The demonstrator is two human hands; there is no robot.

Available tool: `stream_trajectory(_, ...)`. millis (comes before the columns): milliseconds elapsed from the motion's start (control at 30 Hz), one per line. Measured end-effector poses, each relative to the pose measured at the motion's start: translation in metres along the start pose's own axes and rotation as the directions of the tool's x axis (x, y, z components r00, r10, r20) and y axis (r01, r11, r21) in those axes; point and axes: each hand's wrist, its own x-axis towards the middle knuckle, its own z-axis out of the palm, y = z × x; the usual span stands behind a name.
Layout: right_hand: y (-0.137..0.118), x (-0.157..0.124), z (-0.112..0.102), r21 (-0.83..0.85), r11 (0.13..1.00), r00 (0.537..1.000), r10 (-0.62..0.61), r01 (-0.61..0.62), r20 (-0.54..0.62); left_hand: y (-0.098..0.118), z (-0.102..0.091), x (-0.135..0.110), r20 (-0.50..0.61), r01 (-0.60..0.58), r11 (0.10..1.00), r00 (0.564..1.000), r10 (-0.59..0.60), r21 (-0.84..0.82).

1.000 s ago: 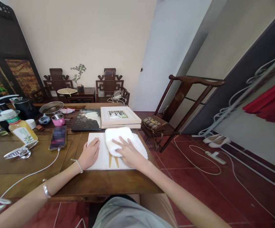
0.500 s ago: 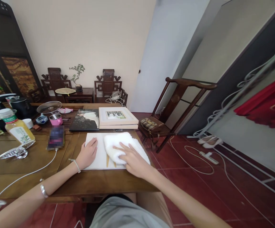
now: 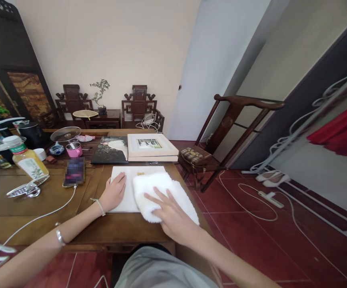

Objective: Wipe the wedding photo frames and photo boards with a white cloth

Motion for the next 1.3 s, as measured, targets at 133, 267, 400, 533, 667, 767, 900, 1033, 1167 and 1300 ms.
stream_trajectory(133,-0.005,-0.010,-0.008,0.051,0.998,0.999,-0.028,0.027,0.036,-0.001,0.000,0.000,0.000,-0.006,1.000,1.000,0.006,-0.010)
stream_trajectory(267,0.020,0.024,-0.012,0.067,0.998,1.000,0.010,-0.010,0.003,-0.001,0.000,0.000,-0.009,-0.010,1.000,1.000,0.010,-0.015)
stream_trajectory(400,0.047,0.070,-0.010,0.038,0.997,0.996,0.065,-0.062,-0.065,-0.001,-0.001,0.000,-0.005,-0.017,1.000,1.000,0.017,-0.011)
stream_trajectory(533,0.041,0.083,-0.008,-0.013,0.994,0.992,0.111,-0.112,-0.060,-0.002,0.000,0.001,0.001,-0.010,1.000,1.000,0.010,-0.006)
stream_trajectory(667,0.005,0.052,-0.008,-0.062,0.995,0.996,0.085,-0.084,0.010,-0.002,0.000,0.001,0.003,-0.011,1.000,1.000,0.011,-0.007)
stream_trajectory(767,-0.020,0.016,-0.011,-0.046,0.999,0.996,0.020,-0.016,0.083,0.000,-0.001,0.001,0.014,-0.011,1.000,1.000,0.011,0.005)
stream_trajectory(900,-0.032,-0.009,-0.015,0.017,0.999,0.993,-0.037,0.035,0.114,0.000,-0.002,0.000,-0.010,-0.017,1.000,1.000,0.017,0.007)
stream_trajectory(1033,-0.015,0.015,-0.014,0.059,0.998,0.997,0.018,-0.022,0.071,-0.001,0.000,0.000,-0.010,-0.015,1.000,1.000,0.016,0.007)
stream_trajectory(1167,0.014,0.066,-0.013,0.022,0.996,0.997,0.082,-0.082,0.002,-0.002,0.000,0.001,-0.002,-0.021,1.000,1.000,0.021,-0.005)
stream_trajectory(1300,0.032,0.108,-0.013,-0.031,0.994,0.993,0.106,-0.108,-0.053,-0.003,0.000,0.002,-0.003,-0.028,0.999,1.000,0.028,-0.023)
